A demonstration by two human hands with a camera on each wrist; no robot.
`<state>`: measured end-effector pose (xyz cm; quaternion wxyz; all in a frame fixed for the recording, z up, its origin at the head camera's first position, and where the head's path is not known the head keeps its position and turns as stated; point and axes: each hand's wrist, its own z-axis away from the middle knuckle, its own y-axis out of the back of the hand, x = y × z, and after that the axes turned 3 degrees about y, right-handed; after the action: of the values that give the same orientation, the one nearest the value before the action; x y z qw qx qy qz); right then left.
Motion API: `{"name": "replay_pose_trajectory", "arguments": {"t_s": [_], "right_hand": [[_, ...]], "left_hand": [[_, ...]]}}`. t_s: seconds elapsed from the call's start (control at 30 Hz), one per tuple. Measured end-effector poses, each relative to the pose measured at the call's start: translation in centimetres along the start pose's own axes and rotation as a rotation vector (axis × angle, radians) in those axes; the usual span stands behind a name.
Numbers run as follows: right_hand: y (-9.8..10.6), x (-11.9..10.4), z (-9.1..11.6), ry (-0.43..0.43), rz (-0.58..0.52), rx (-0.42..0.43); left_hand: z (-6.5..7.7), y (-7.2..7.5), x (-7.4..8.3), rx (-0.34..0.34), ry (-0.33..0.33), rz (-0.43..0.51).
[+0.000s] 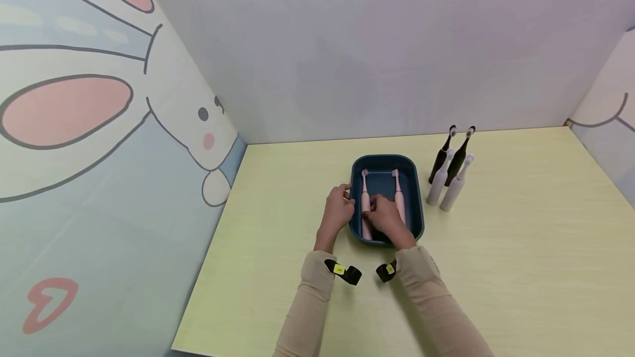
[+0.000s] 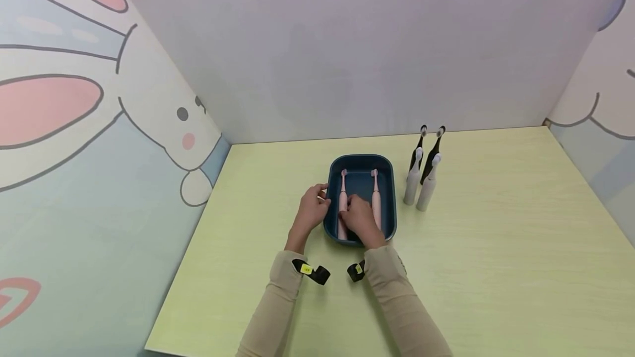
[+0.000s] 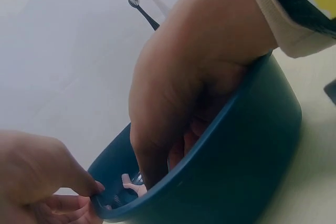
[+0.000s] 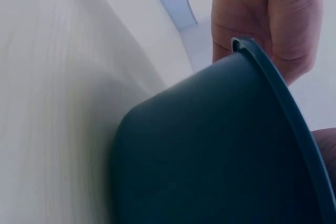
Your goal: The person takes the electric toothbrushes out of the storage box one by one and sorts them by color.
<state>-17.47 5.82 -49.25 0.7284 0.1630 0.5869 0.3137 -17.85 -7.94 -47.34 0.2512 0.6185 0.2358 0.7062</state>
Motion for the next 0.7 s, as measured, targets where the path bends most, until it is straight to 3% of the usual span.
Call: {"name": "replay_pose_trajectory", "arguments": {"t_s": [0.53, 0.7], "right_hand": [[-0.42, -0.56, -0.25, -0.02, 0.059, 0.027], [-0.07, -0.36, 0.0, -0.015, 0.033, 0.026]], "left_hand": [[-0.01, -0.11, 0.24, 0.002, -0.005, 0.005], [-0.11, -0.24, 0.32, -0.009, 0.006, 0.001]]}}
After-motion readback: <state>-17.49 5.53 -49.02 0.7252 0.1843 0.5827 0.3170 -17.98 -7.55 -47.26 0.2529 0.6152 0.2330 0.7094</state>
